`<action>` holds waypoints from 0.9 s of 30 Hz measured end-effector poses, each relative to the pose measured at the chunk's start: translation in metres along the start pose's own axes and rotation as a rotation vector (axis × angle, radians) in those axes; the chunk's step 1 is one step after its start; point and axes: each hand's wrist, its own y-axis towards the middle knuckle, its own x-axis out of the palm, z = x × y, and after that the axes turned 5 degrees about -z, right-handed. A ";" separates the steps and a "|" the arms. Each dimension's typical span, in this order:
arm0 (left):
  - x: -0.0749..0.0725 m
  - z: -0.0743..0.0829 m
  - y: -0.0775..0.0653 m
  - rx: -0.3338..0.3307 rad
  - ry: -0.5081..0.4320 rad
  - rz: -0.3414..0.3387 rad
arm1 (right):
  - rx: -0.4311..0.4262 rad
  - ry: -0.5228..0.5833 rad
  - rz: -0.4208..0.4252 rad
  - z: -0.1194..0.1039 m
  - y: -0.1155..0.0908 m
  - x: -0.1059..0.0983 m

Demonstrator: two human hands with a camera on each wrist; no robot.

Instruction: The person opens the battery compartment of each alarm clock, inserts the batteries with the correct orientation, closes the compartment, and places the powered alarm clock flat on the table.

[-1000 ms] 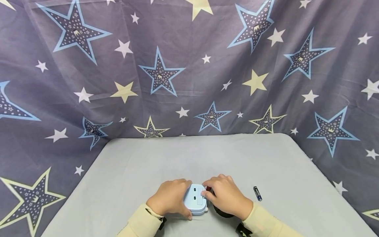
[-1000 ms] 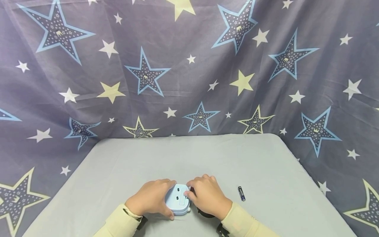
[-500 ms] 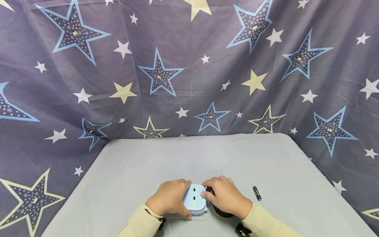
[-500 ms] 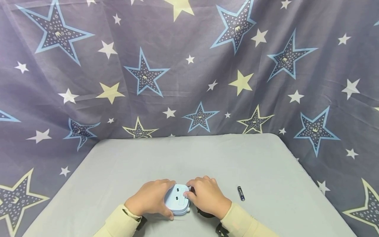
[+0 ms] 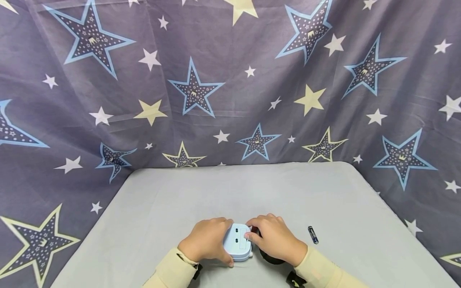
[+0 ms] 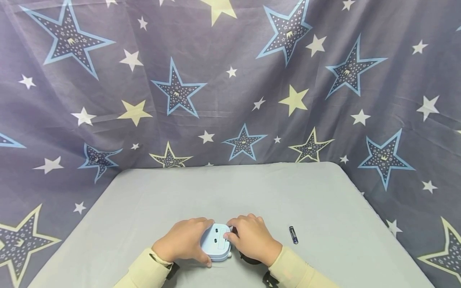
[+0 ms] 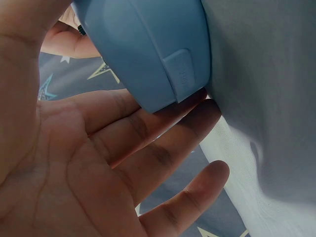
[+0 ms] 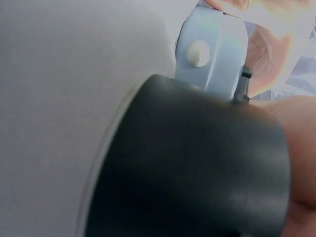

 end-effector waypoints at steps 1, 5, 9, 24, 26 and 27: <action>0.000 0.000 0.000 -0.001 0.000 -0.001 | 0.001 0.001 -0.001 0.000 0.000 0.000; -0.001 0.001 0.000 -0.001 -0.001 -0.005 | 0.005 0.009 -0.004 0.001 0.000 0.000; -0.002 0.002 0.001 0.000 -0.006 -0.011 | -0.001 0.004 0.005 0.001 -0.001 0.000; 0.001 -0.003 0.003 0.053 -0.023 -0.031 | -0.065 -0.124 0.155 -0.003 -0.004 -0.025; 0.002 -0.005 0.002 0.066 -0.041 -0.055 | -0.067 -0.125 0.169 -0.002 -0.004 -0.028; 0.002 -0.006 0.002 0.073 -0.055 -0.064 | -0.068 -0.124 0.177 -0.002 -0.004 -0.030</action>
